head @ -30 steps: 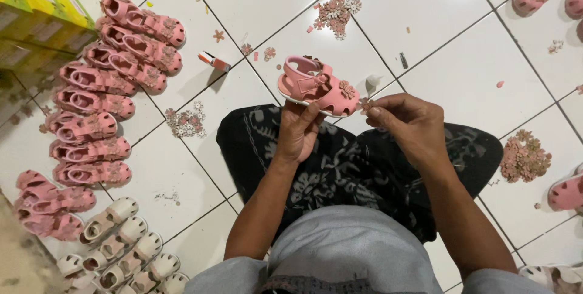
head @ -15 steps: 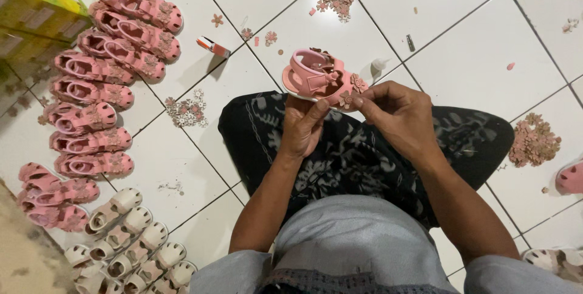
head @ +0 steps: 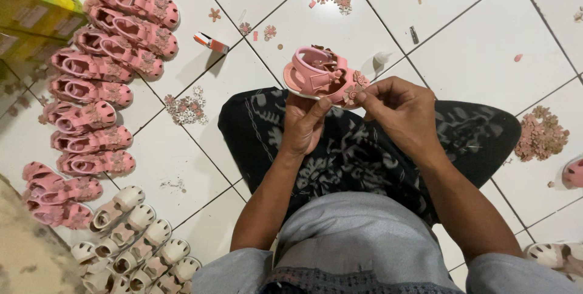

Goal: The person sits on the workshop floor and decorates children's sandals one at a time. They hold a pink sandal, squeeze glue from a small bottle onto the toe area, pick up a decorative flower appliqué from the floor, press it onto the glued spot, then set the finished sandal aside with the others.

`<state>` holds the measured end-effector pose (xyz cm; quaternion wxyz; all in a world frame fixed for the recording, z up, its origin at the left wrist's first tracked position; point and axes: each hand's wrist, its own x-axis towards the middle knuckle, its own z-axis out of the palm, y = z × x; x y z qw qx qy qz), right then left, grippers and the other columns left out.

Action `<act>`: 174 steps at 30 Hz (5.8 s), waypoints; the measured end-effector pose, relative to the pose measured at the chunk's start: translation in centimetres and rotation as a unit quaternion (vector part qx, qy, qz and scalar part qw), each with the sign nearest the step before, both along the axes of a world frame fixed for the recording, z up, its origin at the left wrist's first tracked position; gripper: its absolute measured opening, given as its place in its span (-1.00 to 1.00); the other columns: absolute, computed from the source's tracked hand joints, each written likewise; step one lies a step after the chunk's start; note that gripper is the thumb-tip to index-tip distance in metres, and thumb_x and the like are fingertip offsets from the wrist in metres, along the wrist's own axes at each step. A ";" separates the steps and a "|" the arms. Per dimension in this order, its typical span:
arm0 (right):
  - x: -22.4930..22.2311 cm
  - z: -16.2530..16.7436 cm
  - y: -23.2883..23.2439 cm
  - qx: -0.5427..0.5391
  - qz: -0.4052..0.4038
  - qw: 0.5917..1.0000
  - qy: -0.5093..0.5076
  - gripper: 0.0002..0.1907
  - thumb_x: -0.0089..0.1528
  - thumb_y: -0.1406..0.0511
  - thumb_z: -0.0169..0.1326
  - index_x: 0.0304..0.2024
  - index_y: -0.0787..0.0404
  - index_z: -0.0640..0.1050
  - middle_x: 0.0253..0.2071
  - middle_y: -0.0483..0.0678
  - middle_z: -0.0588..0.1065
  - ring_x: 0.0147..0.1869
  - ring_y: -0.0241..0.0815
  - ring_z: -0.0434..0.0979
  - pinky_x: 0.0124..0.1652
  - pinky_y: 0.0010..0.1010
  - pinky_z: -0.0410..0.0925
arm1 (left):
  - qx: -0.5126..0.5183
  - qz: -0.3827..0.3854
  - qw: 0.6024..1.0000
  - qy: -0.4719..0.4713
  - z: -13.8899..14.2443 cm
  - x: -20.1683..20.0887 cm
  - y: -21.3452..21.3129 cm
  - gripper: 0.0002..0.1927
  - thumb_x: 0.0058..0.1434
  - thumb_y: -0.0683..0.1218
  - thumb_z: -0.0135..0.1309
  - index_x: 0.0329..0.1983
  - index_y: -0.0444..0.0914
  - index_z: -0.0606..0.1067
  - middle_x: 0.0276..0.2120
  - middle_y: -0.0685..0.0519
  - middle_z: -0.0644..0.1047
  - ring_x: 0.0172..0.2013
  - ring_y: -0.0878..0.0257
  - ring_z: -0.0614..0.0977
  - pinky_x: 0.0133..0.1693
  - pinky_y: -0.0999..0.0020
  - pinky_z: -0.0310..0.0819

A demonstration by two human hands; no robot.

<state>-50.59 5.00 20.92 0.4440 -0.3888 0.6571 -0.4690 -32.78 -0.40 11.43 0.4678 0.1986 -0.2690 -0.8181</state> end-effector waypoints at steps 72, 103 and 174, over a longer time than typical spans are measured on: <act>1.1 -0.9 3.1 -0.147 0.052 0.947 0.281 -0.64 0.26 0.39 0.31 0.12 0.17 0.64 -0.15 -0.04 0.51 -0.24 -0.34 0.51 -0.28 -0.53 0.40 | 0.128 -0.145 0.979 -0.060 -0.1 -3.1 -0.7 -0.26 0.60 0.33 -0.36 0.32 -0.42 0.35 -0.05 -0.13 0.55 -0.16 0.19 0.63 -0.13 0.28 0.61; -2.1 1.2 0.2 0.064 0.149 0.986 0.031 -0.67 0.16 0.31 0.29 -0.06 0.33 0.60 -0.20 -0.04 0.56 -0.29 -0.35 0.65 -0.52 -0.54 0.46 | -0.027 -0.130 0.964 -0.232 0.8 -3.3 0.3 -0.36 0.56 0.29 -0.38 0.15 -0.37 0.37 -0.18 -0.04 0.52 -0.30 0.30 0.57 -0.28 0.40 0.54; -7.0 -4.0 4.9 -0.036 -0.080 0.994 0.063 -0.77 0.34 0.43 0.19 0.03 0.39 0.55 -0.12 0.06 0.61 -0.07 -0.27 0.62 -0.04 -0.48 0.50 | 0.167 -0.038 0.984 0.041 -1.8 -2.5 -2.4 -0.37 0.59 0.29 -0.33 0.42 -0.25 0.30 0.14 0.00 0.50 0.06 0.23 0.59 0.05 0.25 0.58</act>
